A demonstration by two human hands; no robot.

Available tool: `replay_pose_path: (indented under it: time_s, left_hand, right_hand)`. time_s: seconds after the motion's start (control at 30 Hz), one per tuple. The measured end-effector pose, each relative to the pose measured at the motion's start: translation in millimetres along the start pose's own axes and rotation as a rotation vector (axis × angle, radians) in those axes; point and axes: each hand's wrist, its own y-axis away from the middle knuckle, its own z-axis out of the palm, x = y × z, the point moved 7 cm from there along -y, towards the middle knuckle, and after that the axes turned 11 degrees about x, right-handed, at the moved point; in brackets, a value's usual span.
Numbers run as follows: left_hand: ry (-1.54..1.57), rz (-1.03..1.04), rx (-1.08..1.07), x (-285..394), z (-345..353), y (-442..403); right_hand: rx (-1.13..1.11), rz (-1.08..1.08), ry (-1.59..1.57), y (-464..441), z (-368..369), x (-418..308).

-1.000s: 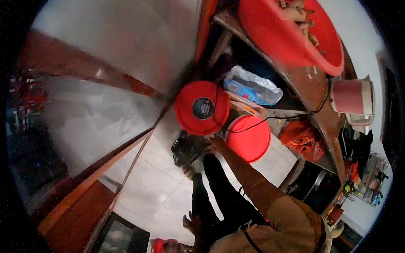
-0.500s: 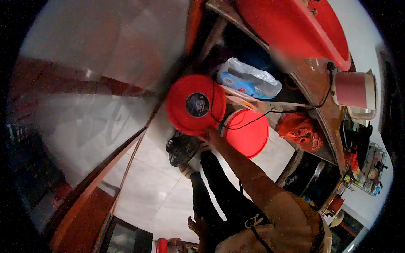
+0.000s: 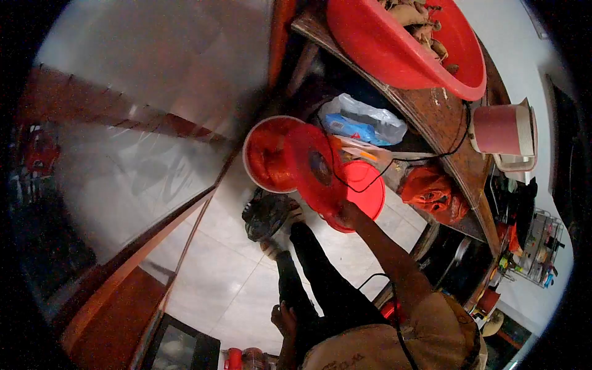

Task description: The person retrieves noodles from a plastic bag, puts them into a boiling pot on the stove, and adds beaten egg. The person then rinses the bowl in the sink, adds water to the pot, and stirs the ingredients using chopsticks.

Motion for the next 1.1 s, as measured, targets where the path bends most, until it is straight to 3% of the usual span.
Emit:
replay_pose_path:
  time_s: [0.07, 0.13, 0.17, 0.23, 0.27, 0.33, 0.43, 0.5, 0.57, 0.63, 0.67, 0.7, 0.77, 0.83, 1.07, 1.1]
  left_hand:
    - [0.01, 0.012, -0.073, 1, 3, -1]
    - [-0.387, 0.528, 0.075, 31, -3, 8]
    - [-0.388, 0.524, 0.072, 32, -3, 10]
    - [-0.398, 0.521, -0.004, 35, 1, 11]
    - [-0.401, 0.518, -0.008, 39, 1, 8]
    - [-0.467, 0.314, -0.188, 28, 10, 3]
    - [-0.43, 0.452, -0.074, 23, 11, 9]
    - [-0.396, 0.414, -0.115, 18, 12, 7]
    - [-0.358, 0.381, -0.152, 17, 15, 4]
    - [-0.443, 0.375, -0.181, 15, 22, 0]
    - [-0.439, 0.372, -0.183, 22, 21, -1]
    - [-0.424, 0.339, -0.203, 33, 17, -4]
    - [-0.41, 0.303, -0.224, 34, 19, -8]
    - [-0.461, 0.203, -0.246, 17, 28, -12]
    - [-0.363, 0.262, -0.094, 16, 12, -2]
    - [-0.4, 0.137, -0.136, 7, 13, -2]
  right_hand:
    - [0.106, -0.069, 0.096, 9, -33, -4]
    - [0.22, -0.179, 0.28, -4, -87, -13]
    - [0.222, -0.176, 0.283, -13, -109, -16]
    - [0.375, -0.322, 0.63, -37, -166, -30]
    - [0.42, -0.485, 0.827, -88, -220, -42]
    - [0.624, -0.798, 1.253, -179, -322, -63]
    - [0.837, -0.611, 0.662, -65, -246, -63]
    - [0.786, -0.603, 0.765, -55, -221, -76]
    - [0.758, -0.394, 2.324, -91, -208, -84]
    - [1.197, -1.115, 1.763, -109, -199, -86]
    - [0.988, -1.247, 1.5, -60, -134, -82]
    - [0.528, -1.899, 1.475, -62, -95, -69]
    - [0.256, -1.399, 1.549, -49, 3, -64]
    - [0.045, -1.398, 1.371, -68, 57, -56]
    - [0.261, -1.071, 1.393, -209, 132, -80]
    - [0.262, -1.032, 1.368, -219, 132, -81]
